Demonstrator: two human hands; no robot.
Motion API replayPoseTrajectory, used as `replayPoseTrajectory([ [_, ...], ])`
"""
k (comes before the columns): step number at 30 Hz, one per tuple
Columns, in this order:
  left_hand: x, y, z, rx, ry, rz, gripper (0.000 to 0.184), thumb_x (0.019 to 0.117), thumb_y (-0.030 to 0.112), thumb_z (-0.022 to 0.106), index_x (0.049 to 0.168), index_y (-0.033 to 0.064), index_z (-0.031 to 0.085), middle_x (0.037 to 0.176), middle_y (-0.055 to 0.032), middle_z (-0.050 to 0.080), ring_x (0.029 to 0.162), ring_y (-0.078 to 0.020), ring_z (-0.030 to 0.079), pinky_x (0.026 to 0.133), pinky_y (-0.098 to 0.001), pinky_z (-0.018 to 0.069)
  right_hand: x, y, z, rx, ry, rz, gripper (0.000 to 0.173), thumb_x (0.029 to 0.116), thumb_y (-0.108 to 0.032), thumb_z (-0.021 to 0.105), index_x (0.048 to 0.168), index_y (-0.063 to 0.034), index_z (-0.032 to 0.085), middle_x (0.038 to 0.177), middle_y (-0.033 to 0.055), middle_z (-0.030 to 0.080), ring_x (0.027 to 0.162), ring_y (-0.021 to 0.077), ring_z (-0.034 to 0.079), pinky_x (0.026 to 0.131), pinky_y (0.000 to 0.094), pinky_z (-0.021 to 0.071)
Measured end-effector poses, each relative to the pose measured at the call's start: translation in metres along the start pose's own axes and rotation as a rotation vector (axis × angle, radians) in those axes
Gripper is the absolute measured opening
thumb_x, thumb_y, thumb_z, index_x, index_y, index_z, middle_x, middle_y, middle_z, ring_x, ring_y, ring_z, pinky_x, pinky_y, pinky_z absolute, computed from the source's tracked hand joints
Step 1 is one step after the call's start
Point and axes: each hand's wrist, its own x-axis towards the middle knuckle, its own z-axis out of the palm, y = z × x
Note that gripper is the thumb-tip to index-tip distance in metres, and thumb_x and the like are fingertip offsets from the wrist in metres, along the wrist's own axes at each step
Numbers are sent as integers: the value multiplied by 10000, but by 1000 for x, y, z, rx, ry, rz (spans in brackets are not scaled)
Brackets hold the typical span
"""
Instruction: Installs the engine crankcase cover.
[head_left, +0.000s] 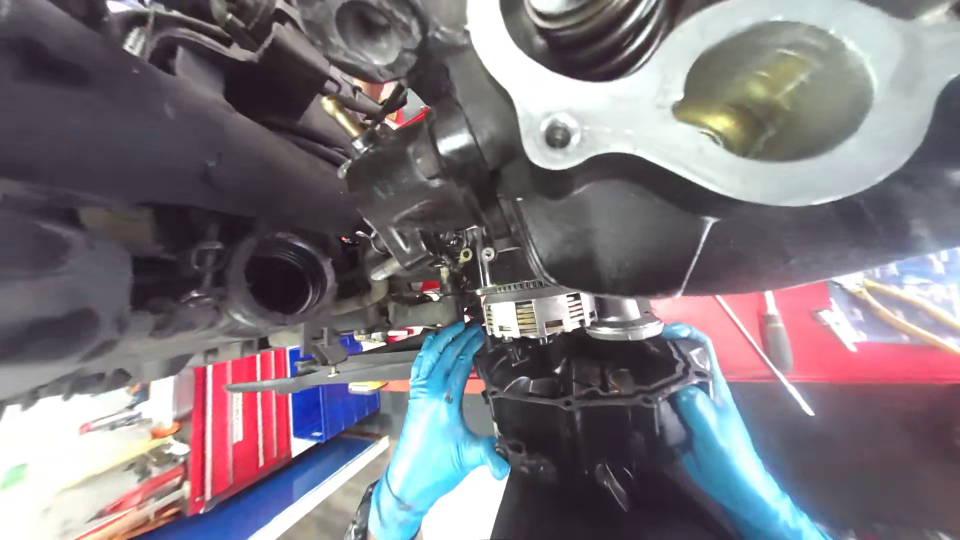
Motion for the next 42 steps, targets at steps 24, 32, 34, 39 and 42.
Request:
replayPoseTrajectory([
  [24, 6, 20, 4, -73, 129, -72, 1268, 754, 993, 183, 1291, -59, 644, 1367, -200, 634, 1344, -291, 538, 1197, -490, 301, 3, -24, 12, 0, 84, 67, 583, 897, -541, 698, 1330, -198, 510, 1170, -85, 670, 1044, 40, 658, 897, 226, 567],
  [32, 24, 26, -2, -78, 152, -158, 1125, 859, 901, 213, 1271, -43, 667, 1328, -195, 661, 1312, -297, 583, 1164, -497, 379, 26, -43, 24, -41, 128, 219, 528, 974, -510, 610, 1344, -150, 503, 1069, 6, 688, 935, 97, 695, 795, 274, 610],
  [34, 29, 27, -3, -67, 154, -174, 1114, 871, 891, 209, 1269, -41, 672, 1308, -199, 672, 1289, -303, 602, 1128, -483, 424, 36, -48, 26, -49, 116, 252, 449, 1013, -432, 560, 1348, -140, 499, 1074, 28, 688, 938, 115, 700, 799, 291, 615],
  [39, 35, 31, -3, -65, 160, -251, 1114, 856, 906, 203, 1243, -14, 697, 1270, -185, 692, 1254, -295, 621, 1088, -477, 463, 46, -50, 25, -22, 102, 305, 455, 1030, -448, 546, 1357, -136, 500, 1085, 64, 700, 951, 149, 712, 810, 325, 622],
  [42, 36, 37, 0, -82, 192, -293, 1121, 843, 917, 212, 1253, -7, 696, 1270, -181, 694, 1257, -297, 619, 1090, -484, 458, 47, -49, 24, -17, 79, 302, 493, 1049, -436, 514, 1420, -113, 481, 1146, 74, 692, 1007, 153, 703, 853, 328, 615],
])
